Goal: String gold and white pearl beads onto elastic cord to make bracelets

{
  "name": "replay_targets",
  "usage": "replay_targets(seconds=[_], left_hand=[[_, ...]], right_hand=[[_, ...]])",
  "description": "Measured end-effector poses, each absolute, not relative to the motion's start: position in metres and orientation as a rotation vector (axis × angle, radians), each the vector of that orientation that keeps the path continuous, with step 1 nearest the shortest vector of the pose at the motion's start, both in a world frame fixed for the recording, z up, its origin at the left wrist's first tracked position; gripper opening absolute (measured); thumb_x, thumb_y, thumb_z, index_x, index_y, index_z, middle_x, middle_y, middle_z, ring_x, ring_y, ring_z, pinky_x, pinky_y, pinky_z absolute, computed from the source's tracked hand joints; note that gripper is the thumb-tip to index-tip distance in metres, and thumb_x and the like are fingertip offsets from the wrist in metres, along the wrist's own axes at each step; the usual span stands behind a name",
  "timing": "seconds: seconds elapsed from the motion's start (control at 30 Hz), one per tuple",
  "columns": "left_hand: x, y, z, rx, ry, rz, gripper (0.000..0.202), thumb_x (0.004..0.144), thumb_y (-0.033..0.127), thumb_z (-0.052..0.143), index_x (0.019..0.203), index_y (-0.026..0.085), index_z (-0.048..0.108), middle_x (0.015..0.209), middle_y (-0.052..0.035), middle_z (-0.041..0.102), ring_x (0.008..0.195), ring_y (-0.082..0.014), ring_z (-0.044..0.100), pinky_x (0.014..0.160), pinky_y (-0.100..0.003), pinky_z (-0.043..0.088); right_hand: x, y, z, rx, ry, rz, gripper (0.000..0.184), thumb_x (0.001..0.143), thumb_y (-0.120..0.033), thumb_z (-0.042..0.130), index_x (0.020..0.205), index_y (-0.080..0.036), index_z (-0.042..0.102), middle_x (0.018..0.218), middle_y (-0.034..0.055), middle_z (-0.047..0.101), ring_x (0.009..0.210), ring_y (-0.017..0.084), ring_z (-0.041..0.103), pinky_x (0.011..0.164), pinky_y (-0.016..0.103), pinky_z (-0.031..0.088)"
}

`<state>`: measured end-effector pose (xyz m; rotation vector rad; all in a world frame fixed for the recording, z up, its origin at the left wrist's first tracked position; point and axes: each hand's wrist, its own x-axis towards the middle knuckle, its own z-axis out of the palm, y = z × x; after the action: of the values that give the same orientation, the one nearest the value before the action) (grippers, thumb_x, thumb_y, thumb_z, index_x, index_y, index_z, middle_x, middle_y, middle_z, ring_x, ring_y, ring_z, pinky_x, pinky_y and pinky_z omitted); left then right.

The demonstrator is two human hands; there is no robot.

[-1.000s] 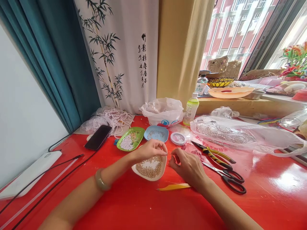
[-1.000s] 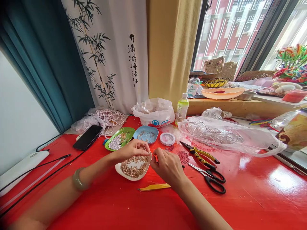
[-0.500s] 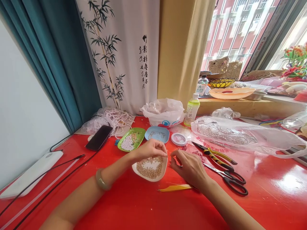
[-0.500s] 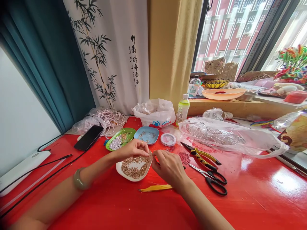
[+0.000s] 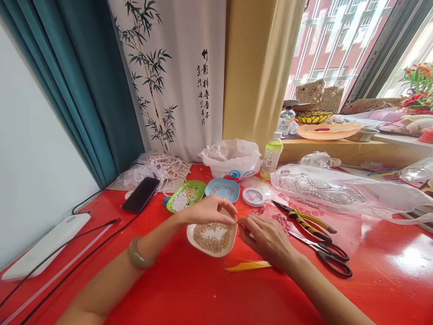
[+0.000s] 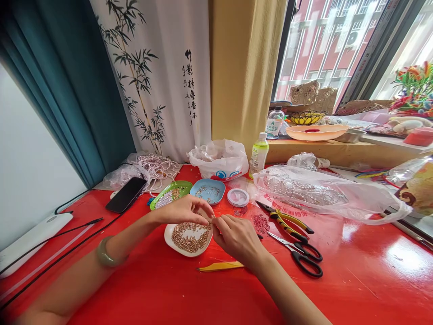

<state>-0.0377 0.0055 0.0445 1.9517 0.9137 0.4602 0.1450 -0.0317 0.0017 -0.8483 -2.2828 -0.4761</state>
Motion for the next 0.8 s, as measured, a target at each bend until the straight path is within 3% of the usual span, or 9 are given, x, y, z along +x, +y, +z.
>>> replay_targets(seconds=[0.17, 0.3, 0.8], left_hand=[[-0.029, 0.003, 0.034, 1.684, 0.874, 0.453, 0.025, 0.061, 0.022, 0.060, 0.083, 0.011, 0.062, 0.070, -0.0052, 0.063, 0.055, -0.0091, 0.053, 0.050, -0.020, 0.039], [-0.029, 0.004, 0.029, 1.654, 0.909, 0.471, 0.021, 0.058, 0.021, 0.061, 0.076, 0.010, 0.064, 0.060, -0.0037, 0.062, 0.055, -0.0102, 0.054, 0.051, -0.020, 0.040], [-0.030, 0.007, 0.028, 1.564, 0.939, 0.523, 0.014, 0.056, 0.020, 0.062, 0.065, 0.011, 0.066, 0.058, -0.0033, 0.062, 0.057, -0.0111, 0.056, 0.055, -0.021, 0.043]], right_hand=[[0.145, -0.033, 0.002, -0.842, -2.295, -0.491, 0.016, 0.079, -0.014, 0.040, 0.069, -0.016, 0.052, 0.051, -0.0020, 0.053, 0.045, 0.008, 0.044, 0.045, 0.021, 0.025], [0.145, -0.033, 0.001, -0.841, -2.293, -0.513, 0.017, 0.079, -0.013, 0.039, 0.069, -0.016, 0.053, 0.051, -0.0021, 0.053, 0.045, 0.008, 0.045, 0.046, 0.021, 0.025], [0.159, -0.027, 0.009, -0.974, -2.367, -0.447, 0.023, 0.083, -0.020, 0.038, 0.072, -0.017, 0.057, 0.059, 0.0001, 0.057, 0.051, 0.010, 0.049, 0.048, 0.022, 0.026]])
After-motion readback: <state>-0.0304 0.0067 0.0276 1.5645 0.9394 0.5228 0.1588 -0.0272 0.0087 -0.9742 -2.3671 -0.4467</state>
